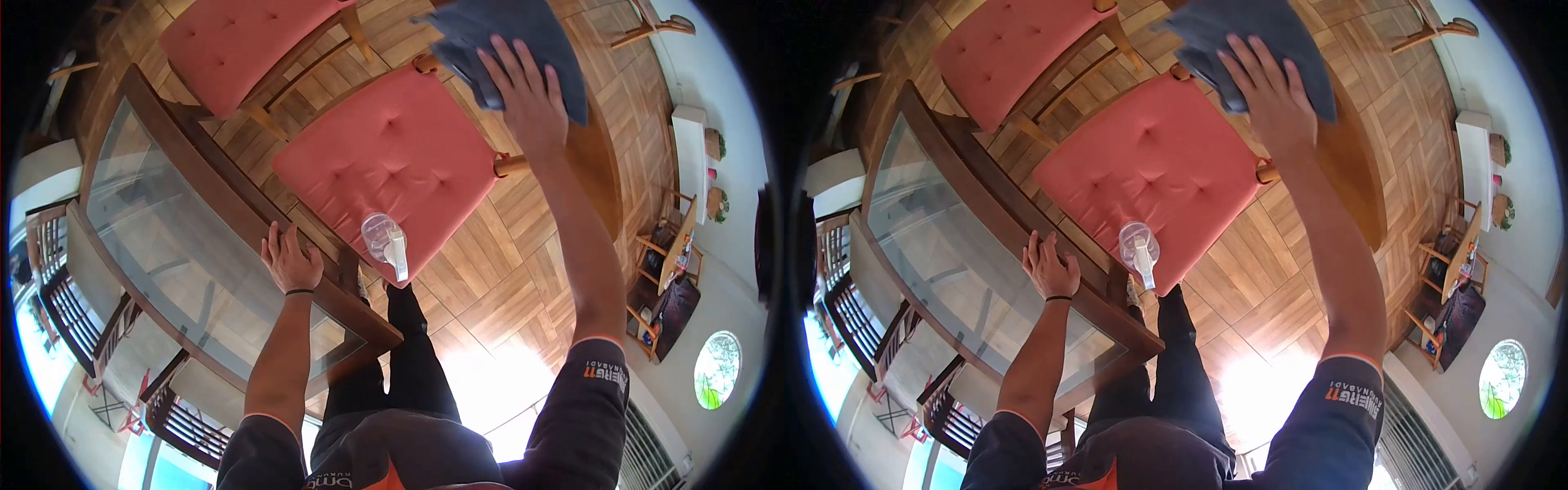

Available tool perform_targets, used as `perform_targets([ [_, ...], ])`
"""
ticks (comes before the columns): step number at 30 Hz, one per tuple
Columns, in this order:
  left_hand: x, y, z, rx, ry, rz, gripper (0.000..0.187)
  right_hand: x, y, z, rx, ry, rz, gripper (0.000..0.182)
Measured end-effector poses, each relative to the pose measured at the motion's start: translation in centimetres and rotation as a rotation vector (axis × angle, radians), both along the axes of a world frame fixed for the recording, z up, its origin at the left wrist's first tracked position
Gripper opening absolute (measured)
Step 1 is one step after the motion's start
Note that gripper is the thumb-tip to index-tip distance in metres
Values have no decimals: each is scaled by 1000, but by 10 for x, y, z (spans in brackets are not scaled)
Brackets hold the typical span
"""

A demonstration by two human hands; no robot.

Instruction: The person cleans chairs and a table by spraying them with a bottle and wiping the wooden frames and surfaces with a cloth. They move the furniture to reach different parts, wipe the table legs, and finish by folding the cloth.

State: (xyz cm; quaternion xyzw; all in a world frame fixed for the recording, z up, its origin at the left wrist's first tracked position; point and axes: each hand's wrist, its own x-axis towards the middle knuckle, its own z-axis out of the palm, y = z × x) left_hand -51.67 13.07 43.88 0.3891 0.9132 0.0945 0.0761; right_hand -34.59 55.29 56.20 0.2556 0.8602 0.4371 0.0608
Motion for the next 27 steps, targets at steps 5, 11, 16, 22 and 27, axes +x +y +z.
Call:
perform_targets([
  [5,0,-1,-1,-11,10,-15,48,105,-46,-9,87,-92,-113,62],
  [11,1,-4,-3,-29,45,-46,49,207,-112,-6,-57,72,-187,44],
  [16,3,-6,-2,13,38,-51,64,294,-158,0,-217,329,-216,40],
  [22,37,3,23,33,40,-214,94,454,-201,-66,-741,1490,-1052,44],
  [27,131,27,13,253,-231,105,104,506,-210,-148,-1391,2626,-1323,54],
])
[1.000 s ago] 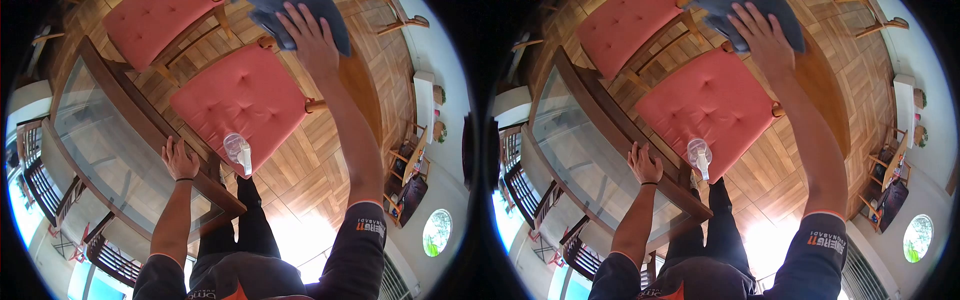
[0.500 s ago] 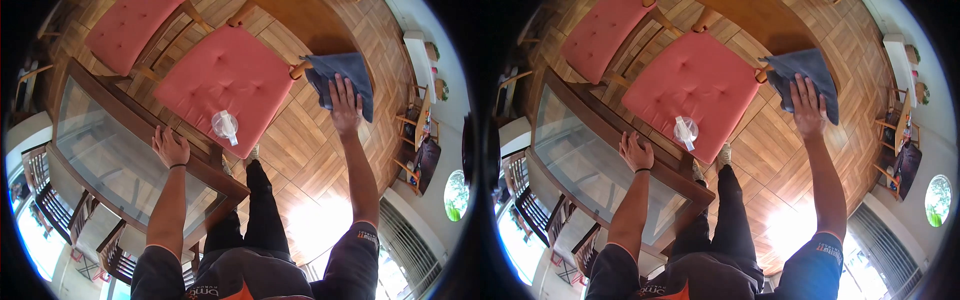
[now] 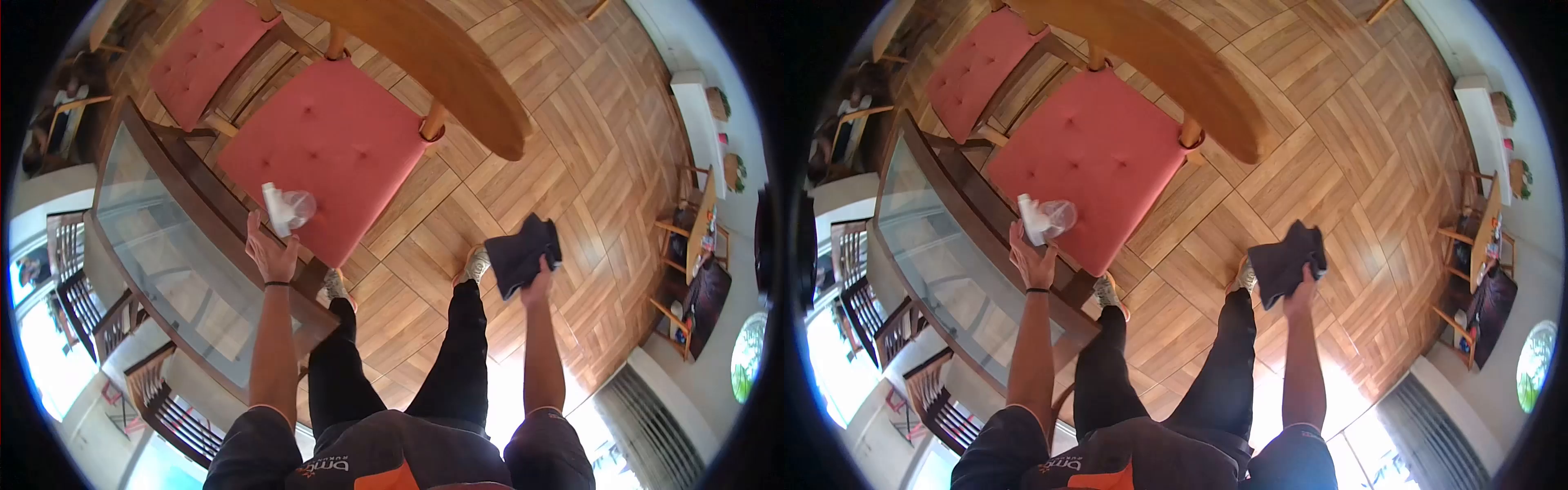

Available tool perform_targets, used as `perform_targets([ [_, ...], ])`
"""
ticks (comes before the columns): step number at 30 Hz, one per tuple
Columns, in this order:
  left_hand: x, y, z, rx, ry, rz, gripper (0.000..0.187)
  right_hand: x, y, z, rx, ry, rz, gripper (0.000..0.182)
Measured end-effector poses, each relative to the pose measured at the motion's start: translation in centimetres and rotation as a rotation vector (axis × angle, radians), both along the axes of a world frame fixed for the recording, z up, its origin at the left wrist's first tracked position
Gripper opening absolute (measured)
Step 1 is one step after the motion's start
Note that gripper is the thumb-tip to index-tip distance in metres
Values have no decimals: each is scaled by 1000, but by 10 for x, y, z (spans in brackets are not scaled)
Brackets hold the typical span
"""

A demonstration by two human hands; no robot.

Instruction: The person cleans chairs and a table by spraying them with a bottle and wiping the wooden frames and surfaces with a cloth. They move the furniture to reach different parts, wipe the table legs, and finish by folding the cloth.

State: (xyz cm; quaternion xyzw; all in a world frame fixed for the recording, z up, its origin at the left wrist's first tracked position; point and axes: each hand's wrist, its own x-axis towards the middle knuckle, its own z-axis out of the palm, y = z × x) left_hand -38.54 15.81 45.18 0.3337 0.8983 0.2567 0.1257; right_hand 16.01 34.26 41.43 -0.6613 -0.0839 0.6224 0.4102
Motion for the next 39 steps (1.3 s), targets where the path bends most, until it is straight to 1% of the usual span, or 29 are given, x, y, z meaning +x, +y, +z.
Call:
perform_targets([
  [2,32,10,-20,91,-109,156,109,-6,24,-45,-12,143,49,55],
  [4,57,13,-60,139,-1,295,112,-31,56,-58,-104,284,68,51],
  [6,60,24,-89,254,56,370,116,-30,87,-127,-79,324,156,49],
  [7,56,27,-98,383,56,430,111,-36,101,-151,-69,343,196,47],
  [8,47,29,-107,518,58,484,106,-39,118,-173,-26,172,275,45],
  [10,35,49,-102,771,100,403,92,-39,153,-223,33,163,499,44],
  [11,33,64,-86,894,144,278,83,-43,180,-251,83,154,619,43],
  [12,28,66,-83,922,92,236,70,-50,203,-263,136,-132,804,42],
  [13,17,65,-89,938,54,228,64,-58,219,-279,155,-92,848,42],
  [14,7,69,-92,922,144,219,60,-69,243,-296,194,-54,887,42],
  [15,-2,71,-88,1008,100,82,59,-78,257,-308,225,-19,930,43],
  [16,-7,65,-80,954,26,85,60,-88,272,-312,252,-39,952,43],
  [17,5,74,-61,887,112,33,59,-100,287,-331,357,-44,922,44],
  [18,21,80,-49,791,110,121,59,-105,295,-357,447,-50,891,45],
  [19,23,81,-48,757,141,36,47,-109,302,-375,533,-50,853,46],
  [21,13,78,-51,650,172,117,41,-116,300,-376,435,25,883,44],
  [22,17,79,-57,726,160,86,38,-115,304,-365,386,51,902,43],
  [24,30,85,-56,823,67,59,36,-118,322,-406,590,-49,837,43],
  [25,32,87,-57,763,260,68,35,-119,317,-382,573,-4,822,43],
  [27,60,93,-47,746,402,90,33,-121,275,-348,482,94,788,43],
  [30,129,109,-34,708,565,-89,32,-129,260,-355,524,37,891,44],
  [31,153,117,-32,802,473,-169,33,-128,258,-355,531,25,921,45],
  [32,171,128,-34,876,477,-201,24,-130,257,-349,541,15,953,45],
  [33,196,136,-33,935,156,-252,25,-131,256,-343,555,4,988,45],
  [34,205,145,-40,871,151,-252,24,-132,253,-340,563,16,939,45],
  [35,218,159,-48,990,18,-268,21,-134,251,-335,572,28,890,45],
  [36,231,163,-49,885,-104,-253,18,-137,251,-332,582,41,843,45],
  [37,243,170,-51,899,-223,-269,13,-138,249,-330,571,-8,851,45],
  [39,257,184,-61,915,-234,-336,12,-139,247,-336,550,-110,858,44],
])
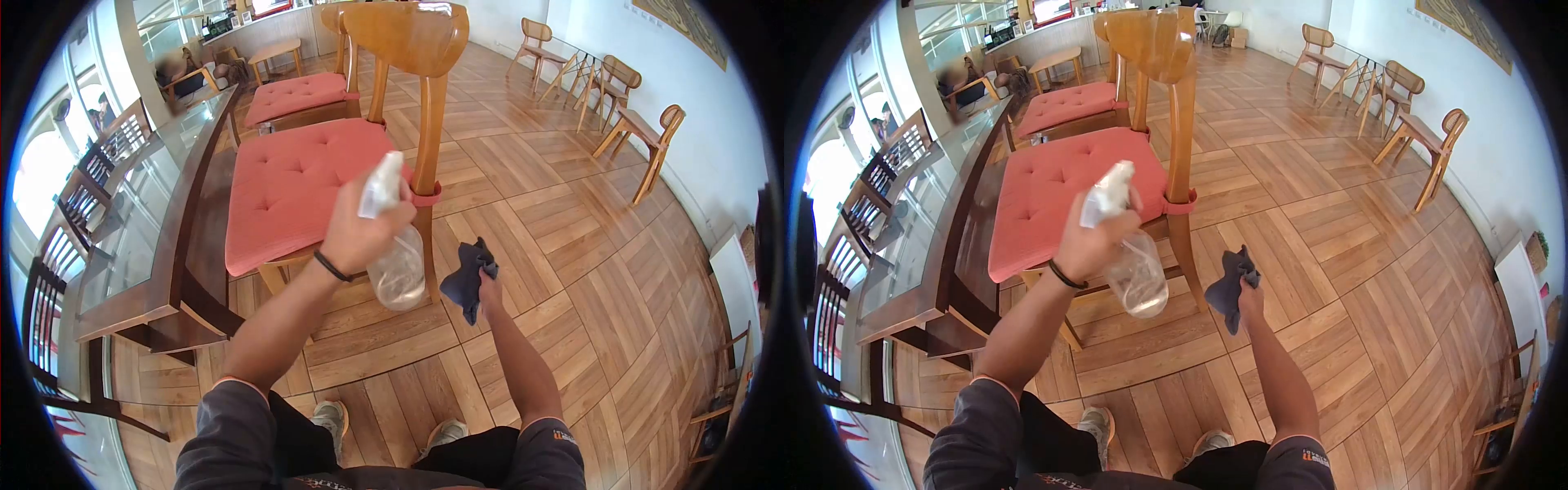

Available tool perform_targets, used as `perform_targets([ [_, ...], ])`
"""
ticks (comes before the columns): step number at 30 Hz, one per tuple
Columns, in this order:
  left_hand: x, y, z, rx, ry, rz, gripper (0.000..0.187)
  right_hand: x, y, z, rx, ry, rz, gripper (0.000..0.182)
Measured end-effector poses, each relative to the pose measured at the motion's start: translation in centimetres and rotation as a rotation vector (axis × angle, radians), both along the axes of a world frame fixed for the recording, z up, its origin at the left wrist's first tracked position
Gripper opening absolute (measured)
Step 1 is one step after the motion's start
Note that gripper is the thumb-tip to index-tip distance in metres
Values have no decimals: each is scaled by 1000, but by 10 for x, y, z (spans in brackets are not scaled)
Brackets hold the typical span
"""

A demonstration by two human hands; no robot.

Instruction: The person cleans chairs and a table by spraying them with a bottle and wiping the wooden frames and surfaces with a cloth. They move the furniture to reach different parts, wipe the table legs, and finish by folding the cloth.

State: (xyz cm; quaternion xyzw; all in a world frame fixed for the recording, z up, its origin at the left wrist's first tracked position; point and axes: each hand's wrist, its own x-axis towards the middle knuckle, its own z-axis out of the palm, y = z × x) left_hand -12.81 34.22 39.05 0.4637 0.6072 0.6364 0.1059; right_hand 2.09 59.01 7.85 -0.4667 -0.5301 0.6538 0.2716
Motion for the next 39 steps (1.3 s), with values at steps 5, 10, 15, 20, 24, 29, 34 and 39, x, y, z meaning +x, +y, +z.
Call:
perform_targets([
  [5,14,9,-9,66,341,90,17,10,-4,0,66,74,44,43],
  [10,21,19,3,144,476,273,18,6,13,-6,109,-9,49,41],
  [15,23,49,13,126,549,434,16,-10,12,-9,20,-38,129,42],
  [20,38,61,9,41,588,334,24,-34,11,14,67,182,-57,41],
  [24,46,30,-1,-16,288,128,44,-48,28,120,240,676,-107,44],
  [29,55,-30,0,-198,24,134,35,-85,13,313,1101,814,-16,63],
  [34,47,-60,-19,-240,-111,237,38,-195,18,370,1356,817,93,52],
  [39,25,-79,-33,-315,48,314,37,-213,17,323,1445,790,53,46],
])
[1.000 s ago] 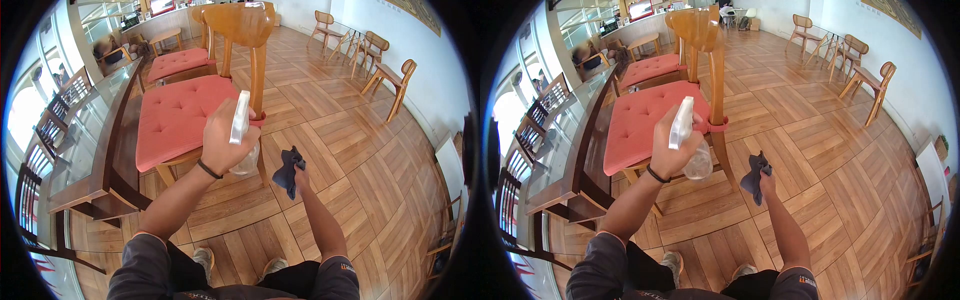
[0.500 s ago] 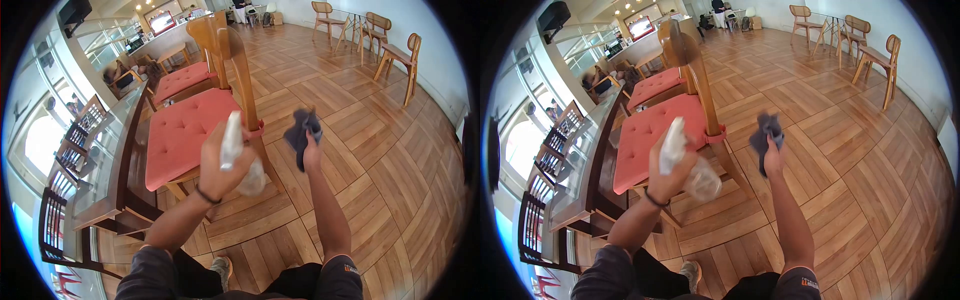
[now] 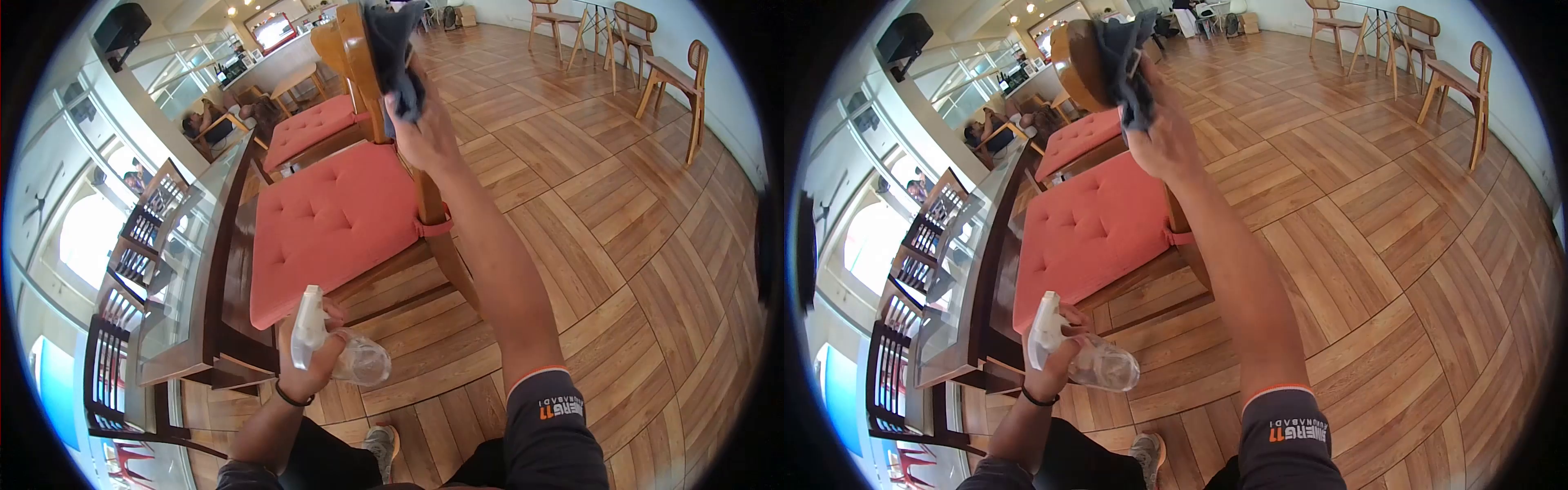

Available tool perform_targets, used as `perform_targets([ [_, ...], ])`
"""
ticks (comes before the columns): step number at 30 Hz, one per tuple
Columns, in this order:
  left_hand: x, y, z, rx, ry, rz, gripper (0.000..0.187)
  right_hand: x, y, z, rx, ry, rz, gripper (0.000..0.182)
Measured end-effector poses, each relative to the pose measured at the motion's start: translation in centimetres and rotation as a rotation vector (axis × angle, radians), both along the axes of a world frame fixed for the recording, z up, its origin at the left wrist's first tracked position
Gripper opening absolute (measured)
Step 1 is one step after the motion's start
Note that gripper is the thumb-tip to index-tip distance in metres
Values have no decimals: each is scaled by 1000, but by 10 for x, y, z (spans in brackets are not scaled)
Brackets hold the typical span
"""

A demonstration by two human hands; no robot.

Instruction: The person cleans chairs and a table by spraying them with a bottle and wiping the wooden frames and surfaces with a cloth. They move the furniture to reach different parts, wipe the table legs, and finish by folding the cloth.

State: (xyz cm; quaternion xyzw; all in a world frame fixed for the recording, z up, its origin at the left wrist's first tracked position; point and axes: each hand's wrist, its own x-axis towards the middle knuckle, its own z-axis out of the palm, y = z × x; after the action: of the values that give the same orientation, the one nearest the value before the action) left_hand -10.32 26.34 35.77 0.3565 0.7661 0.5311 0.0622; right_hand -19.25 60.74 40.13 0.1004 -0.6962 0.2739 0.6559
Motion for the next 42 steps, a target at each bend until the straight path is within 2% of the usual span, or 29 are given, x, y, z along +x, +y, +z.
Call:
perform_targets([
  [2,-1,-2,2,-21,58,-4,36,7,-9,-21,20,-17,-82,51],
  [5,-1,0,2,-64,-52,-17,33,28,-23,-40,19,-42,-98,61],
  [8,2,2,-1,8,-139,-55,31,36,-33,-70,54,-194,-213,72],
  [11,-1,-6,-3,-15,-113,-109,29,36,-44,-101,80,-217,-293,75],
  [14,2,-13,1,24,-31,-127,30,46,-61,-125,95,-378,-390,75],
  [17,7,-25,13,26,-14,-92,30,48,-68,-133,101,-412,-458,76],
  [20,6,-37,19,56,-16,-89,30,39,-68,-108,47,-339,-513,80],
  [23,5,-42,30,87,-42,-66,29,25,-46,-64,-27,-109,-355,71],
  [26,-8,-48,29,97,87,-79,27,-38,43,-43,-553,-65,369,50],
  [28,-19,-46,25,136,132,-88,26,-33,69,-16,-888,-139,782,47],
  [29,-23,-45,22,156,152,-92,25,-19,67,15,-1053,-225,951,48],
  [32,-34,-40,16,194,127,-119,25,-14,53,38,-1085,-228,702,47],
  [34,-41,-39,13,229,149,-163,25,3,23,30,-1135,-393,756,60],
  [36,-46,-39,11,247,146,-198,26,12,4,14,-1051,-493,1222,71],
  [37,-48,-39,10,240,133,-214,26,10,3,-5,-912,-491,1660,75],
  [39,-52,-40,10,213,102,-244,26,8,-2,-38,-727,-433,2086,82],
  [40,-53,-39,11,193,84,-260,27,8,-10,-51,-719,-396,2081,85],
  [42,-58,-38,10,184,95,-291,27,25,-20,-66,-883,-250,1509,63],
])
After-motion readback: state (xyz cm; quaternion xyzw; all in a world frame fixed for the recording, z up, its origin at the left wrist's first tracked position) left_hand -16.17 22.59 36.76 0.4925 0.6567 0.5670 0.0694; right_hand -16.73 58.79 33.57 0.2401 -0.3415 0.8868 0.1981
